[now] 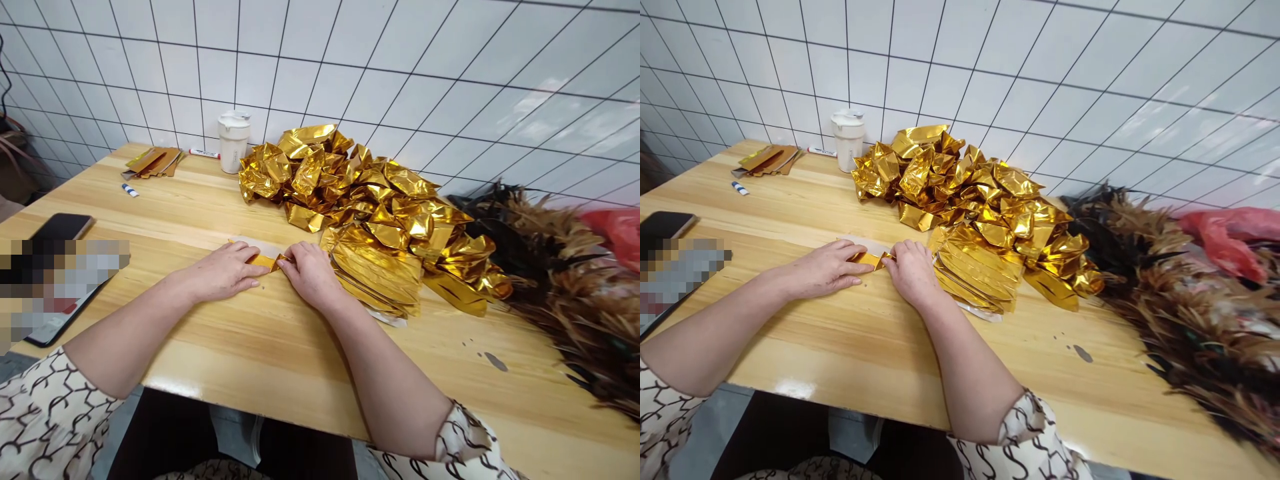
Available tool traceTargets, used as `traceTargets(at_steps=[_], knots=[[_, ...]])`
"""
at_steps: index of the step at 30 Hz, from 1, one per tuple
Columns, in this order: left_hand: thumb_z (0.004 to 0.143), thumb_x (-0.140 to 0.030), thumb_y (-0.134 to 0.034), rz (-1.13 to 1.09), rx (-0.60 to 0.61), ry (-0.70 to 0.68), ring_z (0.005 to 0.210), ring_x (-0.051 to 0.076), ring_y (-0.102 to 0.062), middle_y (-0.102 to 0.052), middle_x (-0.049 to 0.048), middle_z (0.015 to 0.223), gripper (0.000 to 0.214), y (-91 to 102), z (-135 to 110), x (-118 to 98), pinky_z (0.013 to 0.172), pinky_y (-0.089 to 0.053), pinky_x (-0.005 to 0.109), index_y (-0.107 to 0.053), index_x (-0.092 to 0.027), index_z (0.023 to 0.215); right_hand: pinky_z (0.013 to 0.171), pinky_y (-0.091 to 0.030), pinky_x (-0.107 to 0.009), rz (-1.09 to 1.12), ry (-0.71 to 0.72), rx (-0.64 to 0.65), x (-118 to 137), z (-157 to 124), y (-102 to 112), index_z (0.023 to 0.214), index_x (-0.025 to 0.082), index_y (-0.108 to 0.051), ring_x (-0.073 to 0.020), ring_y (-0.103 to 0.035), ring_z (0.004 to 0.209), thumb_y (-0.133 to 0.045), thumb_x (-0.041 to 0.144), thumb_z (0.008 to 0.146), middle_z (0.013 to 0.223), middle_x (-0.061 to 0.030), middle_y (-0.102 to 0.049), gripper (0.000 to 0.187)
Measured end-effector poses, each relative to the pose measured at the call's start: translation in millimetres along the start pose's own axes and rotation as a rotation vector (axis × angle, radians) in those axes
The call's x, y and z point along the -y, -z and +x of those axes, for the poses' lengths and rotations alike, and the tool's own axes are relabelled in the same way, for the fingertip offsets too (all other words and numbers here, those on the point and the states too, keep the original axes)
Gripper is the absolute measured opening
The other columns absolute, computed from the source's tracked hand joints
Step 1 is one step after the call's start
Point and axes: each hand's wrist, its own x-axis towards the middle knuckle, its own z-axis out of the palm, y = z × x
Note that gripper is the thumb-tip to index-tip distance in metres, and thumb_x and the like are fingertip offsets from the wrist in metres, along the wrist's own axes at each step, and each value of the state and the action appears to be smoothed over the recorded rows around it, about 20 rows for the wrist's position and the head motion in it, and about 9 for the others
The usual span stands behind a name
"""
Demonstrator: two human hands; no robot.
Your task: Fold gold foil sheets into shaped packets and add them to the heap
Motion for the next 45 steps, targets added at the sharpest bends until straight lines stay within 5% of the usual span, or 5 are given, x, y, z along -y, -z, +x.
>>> traceTargets(at_steps=[7,17,45], knots=[[0.094,-0.030,-0.047,-0.034,0.003,-0.030,0.107,0.024,-0.050,-0.058,0.0076,0.116,0.030,0.9,-1.4,2.6,0.095,-0.042,0.041,-0.062,-0.029,0.120,0.080,-0.039,-0.036,0.013,0.013,-0.027,2.1,-1.0,-3.9,0.096,0.018,-0.062,-0.0249,-0.052,0.091,-0.053,0.030,0.088,0.092,-0.0096,-0.062,0.016],[0.095,-0.039,-0.043,0.003,0.050,0.017,0.121,0.028,-0.044,-0.050,0.0115,0.133,0.047,-1.8,-1.4,-5.2,0.102,-0.035,0.045,-0.040,-0.028,0.141,0.085,-0.038,-0.038,0.039,-0.027,0.017,7.2,-1.2,-2.7,0.103,0.016,-0.061,-0.0263,-0.051,0.098,-0.052,0.025,0.088,0.100,-0.0124,-0.062,0.019],[0.092,-0.037,-0.051,-0.079,0.019,-0.008,0.112,0.026,-0.049,-0.057,0.0101,0.123,0.036,1.4,-2.2,-2.3,0.097,-0.040,0.040,-0.057,-0.023,0.124,0.086,-0.039,-0.038,0.154,-0.038,-0.031,3.5,0.2,-4.8,0.094,0.020,-0.065,-0.0249,-0.053,0.096,-0.049,0.019,0.086,0.095,-0.0094,-0.063,0.018]])
